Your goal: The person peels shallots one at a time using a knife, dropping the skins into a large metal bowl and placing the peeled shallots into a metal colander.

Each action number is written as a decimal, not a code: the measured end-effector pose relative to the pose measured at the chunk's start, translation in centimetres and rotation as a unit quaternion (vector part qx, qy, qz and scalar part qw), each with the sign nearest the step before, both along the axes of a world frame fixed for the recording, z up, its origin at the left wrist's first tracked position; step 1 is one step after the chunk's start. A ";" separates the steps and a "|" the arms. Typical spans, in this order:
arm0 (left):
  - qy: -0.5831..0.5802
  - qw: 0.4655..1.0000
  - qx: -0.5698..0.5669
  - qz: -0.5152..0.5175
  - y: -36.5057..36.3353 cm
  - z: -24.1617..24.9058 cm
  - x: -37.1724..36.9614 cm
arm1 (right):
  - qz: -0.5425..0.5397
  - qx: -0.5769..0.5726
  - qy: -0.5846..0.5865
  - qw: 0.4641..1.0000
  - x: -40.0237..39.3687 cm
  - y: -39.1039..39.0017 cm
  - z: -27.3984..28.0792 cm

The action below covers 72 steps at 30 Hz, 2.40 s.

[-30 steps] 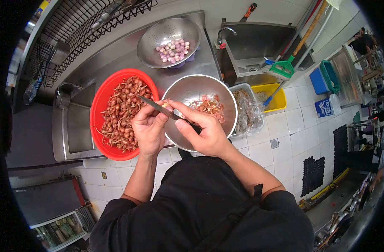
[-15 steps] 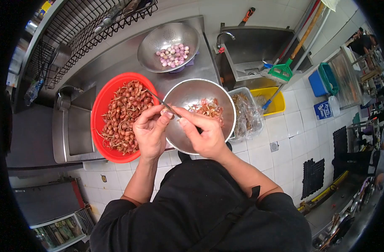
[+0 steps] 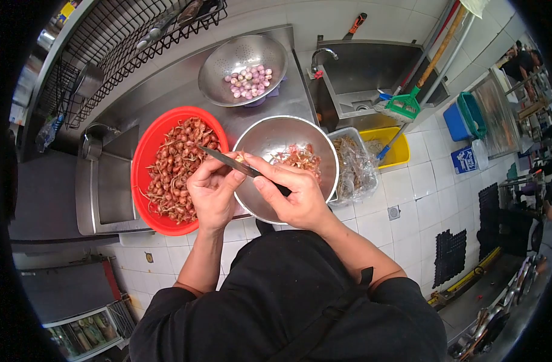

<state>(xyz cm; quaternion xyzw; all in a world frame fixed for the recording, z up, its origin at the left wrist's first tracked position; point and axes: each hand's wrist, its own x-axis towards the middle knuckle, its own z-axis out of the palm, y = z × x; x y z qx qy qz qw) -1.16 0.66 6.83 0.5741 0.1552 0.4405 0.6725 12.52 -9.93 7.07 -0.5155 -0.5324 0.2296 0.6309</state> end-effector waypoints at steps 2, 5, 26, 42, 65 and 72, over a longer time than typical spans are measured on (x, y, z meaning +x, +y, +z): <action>0.012 1.000 0.007 0.002 0.1 0.2 -0.1 | 0.003 -0.005 -0.002 1.000 0.3 -0.1 -0.4; 0.014 0.999 0.037 -0.009 0.5 -0.1 0.0 | 0.005 -0.058 -0.024 0.998 0.7 -0.3 -0.6; -0.043 0.997 -0.063 -0.016 0.6 -1.5 0.6 | 0.045 -0.030 0.053 0.997 0.2 0.6 -0.3; -0.132 0.951 -0.248 -0.125 0.9 -2.3 0.4 | 0.011 -0.126 0.244 0.962 0.2 0.8 -1.0; -0.101 0.984 -0.127 -0.069 1.2 -3.3 0.5 | 0.044 -0.136 0.238 0.961 -0.4 0.5 -0.3; -0.128 0.961 -0.210 -0.128 1.2 -2.5 0.5 | -0.037 -0.105 0.236 0.965 -0.3 0.4 -0.5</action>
